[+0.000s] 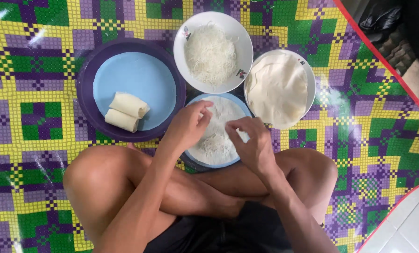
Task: Assembling food rolls by placing shredded filling on thin wrappers and rolling them up while sitting on a floor mat.
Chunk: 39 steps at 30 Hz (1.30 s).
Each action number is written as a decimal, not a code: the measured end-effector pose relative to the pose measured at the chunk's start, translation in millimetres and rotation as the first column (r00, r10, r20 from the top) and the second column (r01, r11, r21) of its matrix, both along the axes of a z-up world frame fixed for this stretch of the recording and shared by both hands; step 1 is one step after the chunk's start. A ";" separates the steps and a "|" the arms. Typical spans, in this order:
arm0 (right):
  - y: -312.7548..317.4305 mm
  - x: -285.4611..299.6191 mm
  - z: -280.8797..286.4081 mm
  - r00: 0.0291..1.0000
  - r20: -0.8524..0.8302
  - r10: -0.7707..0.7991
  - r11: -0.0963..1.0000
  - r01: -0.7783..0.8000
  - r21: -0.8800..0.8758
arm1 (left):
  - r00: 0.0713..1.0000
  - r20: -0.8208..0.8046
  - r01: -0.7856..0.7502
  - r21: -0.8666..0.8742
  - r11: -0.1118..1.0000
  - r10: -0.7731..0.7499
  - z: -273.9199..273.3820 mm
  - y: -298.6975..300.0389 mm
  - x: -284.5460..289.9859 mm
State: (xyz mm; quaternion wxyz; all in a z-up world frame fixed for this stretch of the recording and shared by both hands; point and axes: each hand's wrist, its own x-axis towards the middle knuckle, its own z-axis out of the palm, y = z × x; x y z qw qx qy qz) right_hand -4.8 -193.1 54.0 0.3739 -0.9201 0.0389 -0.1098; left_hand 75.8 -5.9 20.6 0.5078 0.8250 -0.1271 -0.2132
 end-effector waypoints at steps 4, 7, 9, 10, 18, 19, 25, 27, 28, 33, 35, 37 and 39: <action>7.4 -34.3 -4.3 0.976 -0.101 0.194 0.967 -0.207 -0.147 | 0.980 -0.013 0.196 0.218 0.956 -0.198 -6.9 4.0 -45.9; 3.0 -41.0 -11.7 0.968 -0.092 0.232 0.946 -0.246 -0.213 | 0.974 0.004 0.217 0.261 0.940 -0.226 -12.2 0.4 -65.1; -1.7 -44.7 -24.0 0.972 -0.074 0.222 0.949 -0.233 -0.211 | 0.972 0.021 0.220 0.280 0.934 -0.235 -23.8 -4.2 -73.0; -3.6 -46.9 -34.4 0.979 -0.069 0.194 0.961 -0.204 -0.187 | 0.974 0.051 0.199 0.283 0.938 -0.222 -29.7 -5.9 -75.2; -4.0 -55.3 -47.2 0.992 -0.089 0.086 0.981 -0.100 -0.168 | 0.963 0.113 0.206 0.290 0.935 -0.247 -27.3 -7.1 -78.4; -2.7 -55.5 -45.0 0.991 -0.105 0.085 0.984 -0.100 -0.144 | 0.961 0.104 0.220 0.282 0.934 -0.258 -26.7 -7.1 -76.5; 2.5 -56.5 -39.5 0.991 -0.123 0.054 0.994 -0.066 -0.093 | 0.964 0.109 0.205 0.278 0.939 -0.242 -30.5 -4.0 -79.1; 2.0 -50.0 -42.6 0.987 -0.155 0.045 0.994 -0.060 -0.096 | 0.963 0.117 0.199 0.307 0.931 -0.244 -39.6 -7.3 -77.6; 1.0 -46.7 -43.5 0.987 -0.153 0.057 0.996 -0.068 -0.066 | 0.960 0.128 0.194 0.330 0.924 -0.247 -39.7 -9.3 -78.0; 3.7 -44.1 -53.9 0.975 -0.216 0.050 0.996 -0.066 -0.068 | 0.962 0.141 0.185 0.301 0.935 -0.235 -45.9 -7.4 -74.9; 4.9 -42.0 -53.6 0.985 -0.123 0.121 0.988 -0.132 -0.080 | 0.973 0.111 0.164 0.279 0.946 -0.201 -44.0 -3.4 -76.2; 5.5 -43.3 -52.0 0.985 -0.125 0.122 0.986 -0.134 -0.096 | 0.982 0.076 0.143 0.282 0.949 -0.171 -41.6 -1.3 -70.8; 6.9 -41.6 -46.3 0.983 -0.128 0.131 0.983 -0.146 -0.113 | 0.991 0.042 0.113 0.285 0.952 -0.130 -40.2 0.2 -64.9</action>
